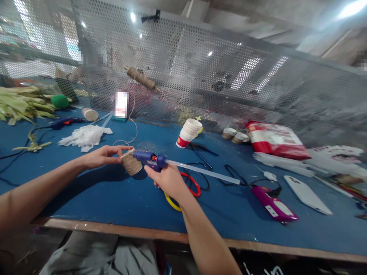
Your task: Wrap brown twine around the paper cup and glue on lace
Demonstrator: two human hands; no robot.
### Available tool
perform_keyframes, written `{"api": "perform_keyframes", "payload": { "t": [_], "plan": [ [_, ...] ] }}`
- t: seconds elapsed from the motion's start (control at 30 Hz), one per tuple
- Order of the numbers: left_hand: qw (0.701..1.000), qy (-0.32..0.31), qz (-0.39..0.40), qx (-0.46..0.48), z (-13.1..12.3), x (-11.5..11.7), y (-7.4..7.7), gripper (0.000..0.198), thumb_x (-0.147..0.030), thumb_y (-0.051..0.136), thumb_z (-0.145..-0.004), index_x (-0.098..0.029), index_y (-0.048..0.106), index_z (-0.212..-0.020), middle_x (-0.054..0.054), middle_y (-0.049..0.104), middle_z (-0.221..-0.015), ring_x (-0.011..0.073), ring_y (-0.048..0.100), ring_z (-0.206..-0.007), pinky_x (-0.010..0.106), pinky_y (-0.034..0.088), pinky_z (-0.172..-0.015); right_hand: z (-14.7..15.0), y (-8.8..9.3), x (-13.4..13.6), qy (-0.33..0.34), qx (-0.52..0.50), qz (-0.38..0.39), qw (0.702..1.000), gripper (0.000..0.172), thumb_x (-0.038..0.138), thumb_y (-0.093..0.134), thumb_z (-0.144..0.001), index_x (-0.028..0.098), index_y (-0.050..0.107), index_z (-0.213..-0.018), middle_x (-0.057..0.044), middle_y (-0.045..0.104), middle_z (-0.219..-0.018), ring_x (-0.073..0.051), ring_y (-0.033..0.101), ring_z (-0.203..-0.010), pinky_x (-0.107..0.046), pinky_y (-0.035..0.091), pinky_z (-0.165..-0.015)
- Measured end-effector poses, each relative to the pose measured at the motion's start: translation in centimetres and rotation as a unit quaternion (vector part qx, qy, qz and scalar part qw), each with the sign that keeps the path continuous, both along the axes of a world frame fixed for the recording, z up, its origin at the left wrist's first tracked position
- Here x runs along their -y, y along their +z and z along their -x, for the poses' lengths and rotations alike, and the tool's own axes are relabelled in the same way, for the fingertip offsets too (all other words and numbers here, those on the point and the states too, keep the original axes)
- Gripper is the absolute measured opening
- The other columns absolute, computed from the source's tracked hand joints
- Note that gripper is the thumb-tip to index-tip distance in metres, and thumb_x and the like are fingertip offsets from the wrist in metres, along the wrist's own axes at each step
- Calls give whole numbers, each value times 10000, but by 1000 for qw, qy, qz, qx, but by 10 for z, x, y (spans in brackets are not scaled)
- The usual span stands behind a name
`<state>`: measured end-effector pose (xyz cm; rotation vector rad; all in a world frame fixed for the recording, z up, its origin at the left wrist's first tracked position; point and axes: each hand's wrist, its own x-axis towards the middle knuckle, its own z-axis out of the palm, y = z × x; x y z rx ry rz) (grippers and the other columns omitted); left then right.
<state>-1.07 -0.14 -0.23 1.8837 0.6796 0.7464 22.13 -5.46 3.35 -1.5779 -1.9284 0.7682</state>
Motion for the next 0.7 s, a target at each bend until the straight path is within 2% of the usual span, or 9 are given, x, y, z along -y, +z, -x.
{"api": "perform_keyframes", "payload": {
  "t": [0.4,0.7],
  "plan": [
    [1000,-15,-3,-3,3,-2,-3,189,-315,519,-763,-134,532,-712,98,367,-1338,227,257,-1272,363,226,-999,-4,-1,-7,2,-40,2,999,295,388,529,-707,148,527,-535,13,472,-371,-82,440,-330,-208,396,-383],
    [1000,-12,-8,-5,1,-1,-2,178,-294,515,-767,-133,517,-693,108,380,-1328,220,264,-1271,364,231,-998,-3,-2,-3,-2,-24,5,1000,298,395,523,-710,153,527,-535,16,470,-375,-81,449,-333,-203,393,-387]
  ]
}}
